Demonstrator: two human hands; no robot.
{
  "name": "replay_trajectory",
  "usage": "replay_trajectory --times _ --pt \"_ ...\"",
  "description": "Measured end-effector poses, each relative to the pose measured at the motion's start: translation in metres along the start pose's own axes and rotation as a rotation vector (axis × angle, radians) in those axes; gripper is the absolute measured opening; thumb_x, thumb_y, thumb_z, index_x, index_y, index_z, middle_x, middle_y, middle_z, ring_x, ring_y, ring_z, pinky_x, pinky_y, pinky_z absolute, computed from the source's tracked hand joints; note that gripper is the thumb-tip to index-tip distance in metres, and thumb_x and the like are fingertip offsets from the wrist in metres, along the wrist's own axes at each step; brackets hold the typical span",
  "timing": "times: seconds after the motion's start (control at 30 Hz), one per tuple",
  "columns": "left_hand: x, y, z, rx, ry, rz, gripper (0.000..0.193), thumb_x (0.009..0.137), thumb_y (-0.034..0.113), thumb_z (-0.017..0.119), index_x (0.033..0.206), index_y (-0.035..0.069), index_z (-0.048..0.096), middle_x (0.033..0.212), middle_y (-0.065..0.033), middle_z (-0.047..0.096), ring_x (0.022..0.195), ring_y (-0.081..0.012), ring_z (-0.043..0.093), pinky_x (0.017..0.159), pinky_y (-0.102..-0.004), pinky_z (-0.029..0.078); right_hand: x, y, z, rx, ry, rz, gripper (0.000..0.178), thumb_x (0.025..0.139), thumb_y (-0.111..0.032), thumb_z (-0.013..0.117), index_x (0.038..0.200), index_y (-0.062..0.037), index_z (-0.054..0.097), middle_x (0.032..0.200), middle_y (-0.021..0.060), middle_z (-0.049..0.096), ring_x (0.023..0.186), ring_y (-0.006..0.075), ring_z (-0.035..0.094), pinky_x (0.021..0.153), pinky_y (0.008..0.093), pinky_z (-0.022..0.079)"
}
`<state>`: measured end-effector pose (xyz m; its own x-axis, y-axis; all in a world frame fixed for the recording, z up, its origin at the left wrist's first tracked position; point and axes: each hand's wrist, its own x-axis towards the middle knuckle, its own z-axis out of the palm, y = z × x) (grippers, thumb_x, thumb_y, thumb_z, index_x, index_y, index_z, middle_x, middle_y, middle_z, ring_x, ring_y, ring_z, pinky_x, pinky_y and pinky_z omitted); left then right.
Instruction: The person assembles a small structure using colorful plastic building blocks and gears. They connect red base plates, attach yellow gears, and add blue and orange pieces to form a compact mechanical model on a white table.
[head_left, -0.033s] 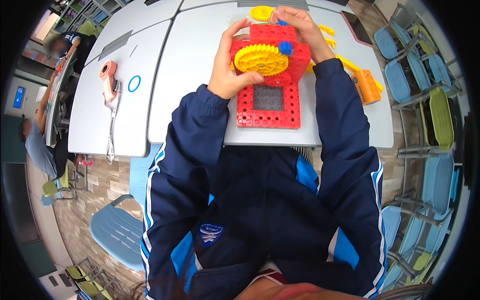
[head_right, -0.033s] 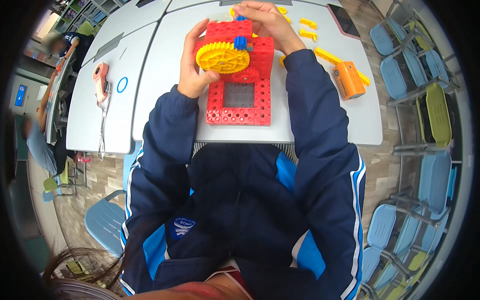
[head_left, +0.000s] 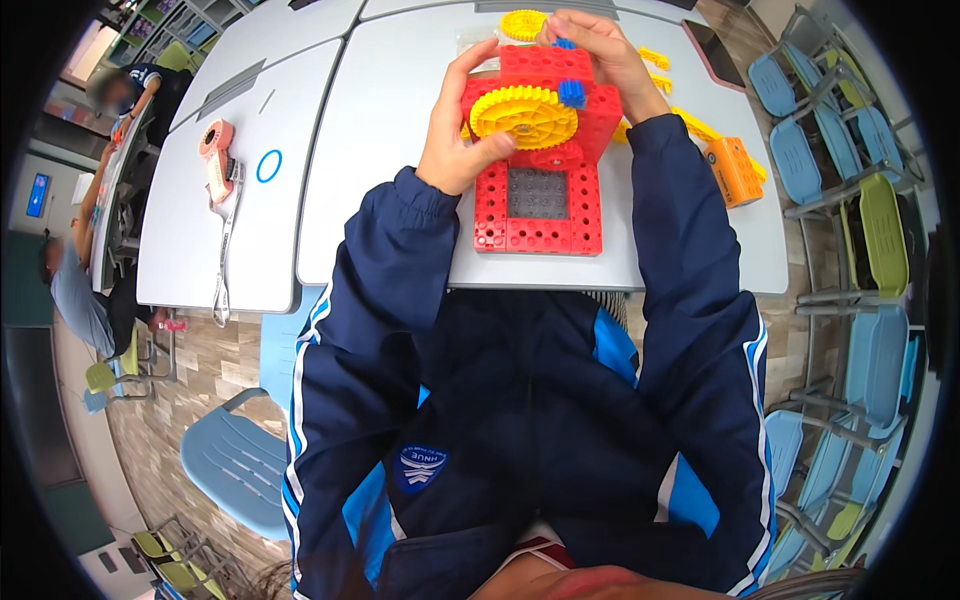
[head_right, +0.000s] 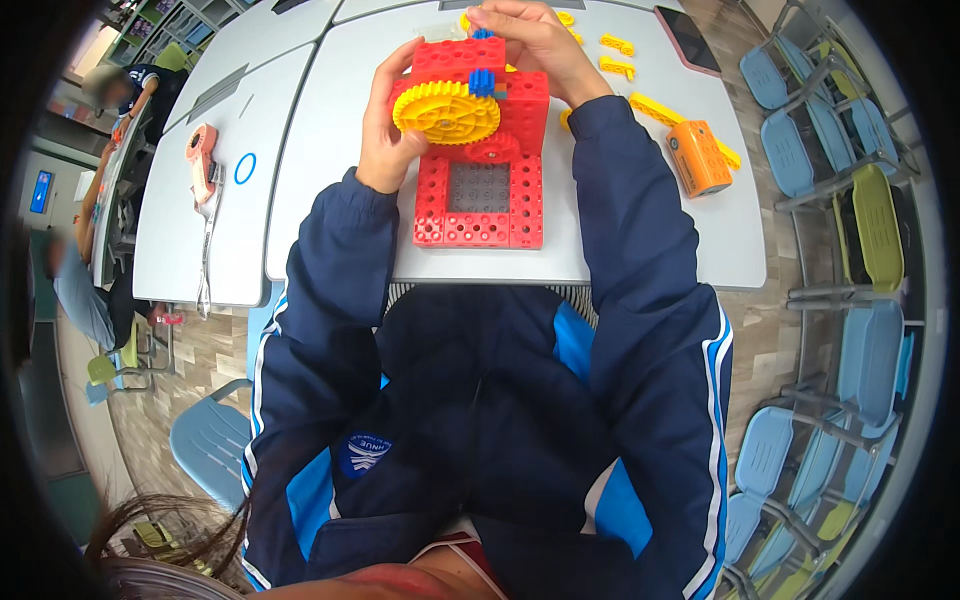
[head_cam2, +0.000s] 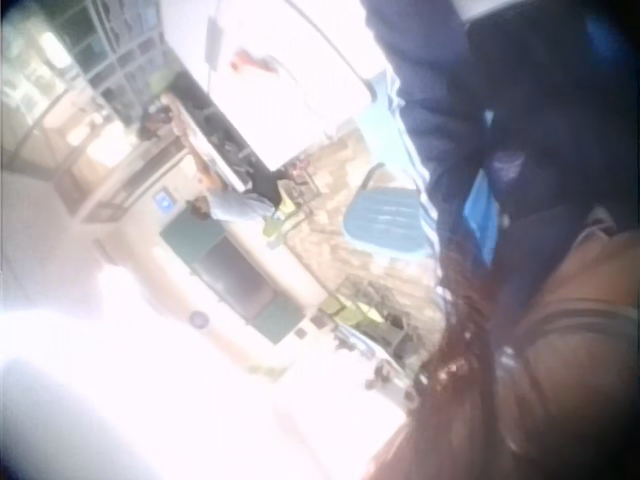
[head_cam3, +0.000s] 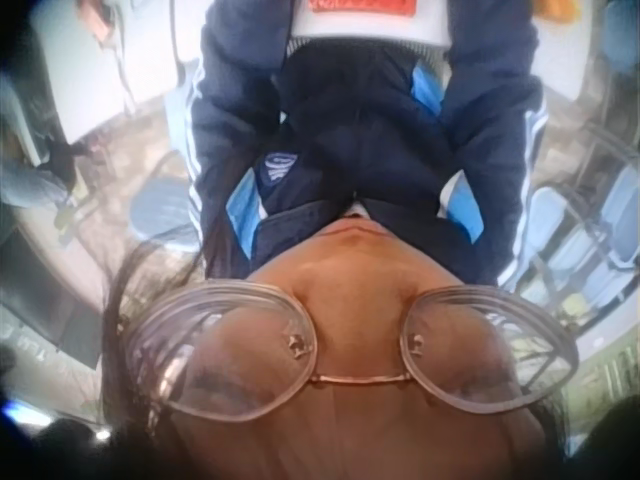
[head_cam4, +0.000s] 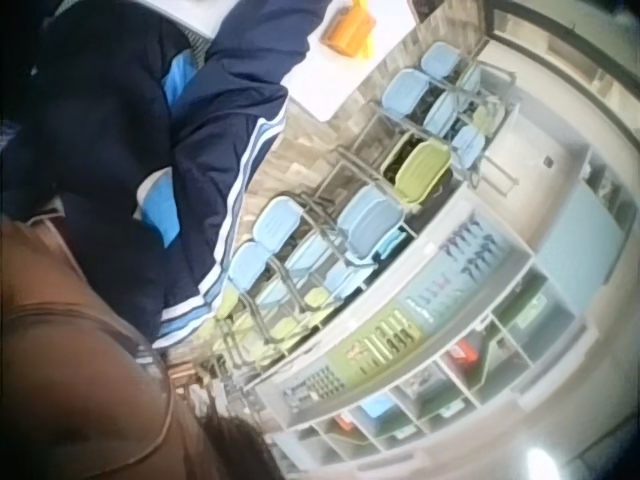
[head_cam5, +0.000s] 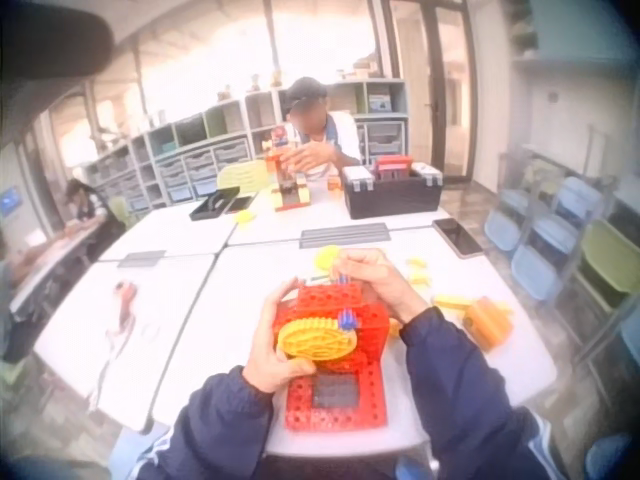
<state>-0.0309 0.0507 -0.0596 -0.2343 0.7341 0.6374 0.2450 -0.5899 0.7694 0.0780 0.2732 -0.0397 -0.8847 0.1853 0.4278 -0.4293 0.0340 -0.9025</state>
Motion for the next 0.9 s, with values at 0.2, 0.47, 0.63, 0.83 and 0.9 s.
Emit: replay_trajectory --times 0.2,0.47,0.63,0.83,0.9 --pt "0.011 -0.008 -0.008 0.042 0.078 0.033 0.082 0.098 0.069 0.035 0.147 0.004 0.038 0.14 -0.0153 0.051 0.122 -0.0215 0.056 0.103 -0.0338 0.044 0.005 0.001 0.005 0.148 0.155 0.054 0.019 0.097 -0.02 0.064 0.089 -0.0037 0.067 0.085 0.0018 0.065 0.079 0.01 0.06 0.074 0.0256 0.046" --pt "0.011 -0.012 -0.012 0.085 0.12 -0.027 0.07 0.103 0.06 0.031 0.133 0.002 0.055 0.131 -0.0135 0.06 0.118 -0.0209 0.059 0.105 -0.0328 0.042 0.009 0.008 0.002 0.148 0.167 0.051 0.02 0.096 -0.021 0.064 0.088 -0.0031 0.067 0.084 0.0024 0.066 0.077 0.011 0.06 0.074 0.0264 0.047" --pt "0.008 -0.008 -0.01 0.039 0.11 -0.116 0.068 0.104 0.059 0.033 0.13 0.001 0.057 0.128 -0.0121 0.062 0.12 -0.0199 0.057 0.105 -0.0318 0.04 0.011 -0.001 0.009 0.05 0.185 0.073 0.023 0.096 -0.022 0.064 0.086 -0.0022 0.069 0.081 0.003 0.067 0.075 0.0107 0.061 0.074 0.0263 0.048" --pt "0.008 -0.008 -0.007 0.025 0.085 -0.152 0.067 0.104 0.058 0.033 0.132 0.001 0.056 0.128 -0.012 0.061 0.121 -0.0206 0.056 0.106 -0.0318 0.04 0.017 0.003 0.003 -0.047 0.178 0.051 0.026 0.097 -0.023 0.064 0.084 -0.002 0.069 0.079 0.0032 0.067 0.073 0.0105 0.061 0.071 0.0258 0.048" --pt "0.007 -0.005 -0.005 0.028 0.072 -0.166 0.067 0.104 0.058 0.033 0.134 0.002 0.054 0.128 -0.0123 0.061 0.122 -0.021 0.056 0.106 -0.0319 0.039 0.016 0.002 0.006 0.031 0.201 0.076 0.027 0.097 -0.025 0.064 0.082 -0.0025 0.069 0.078 0.0033 0.067 0.073 0.0103 0.06 0.07 0.0258 0.047"
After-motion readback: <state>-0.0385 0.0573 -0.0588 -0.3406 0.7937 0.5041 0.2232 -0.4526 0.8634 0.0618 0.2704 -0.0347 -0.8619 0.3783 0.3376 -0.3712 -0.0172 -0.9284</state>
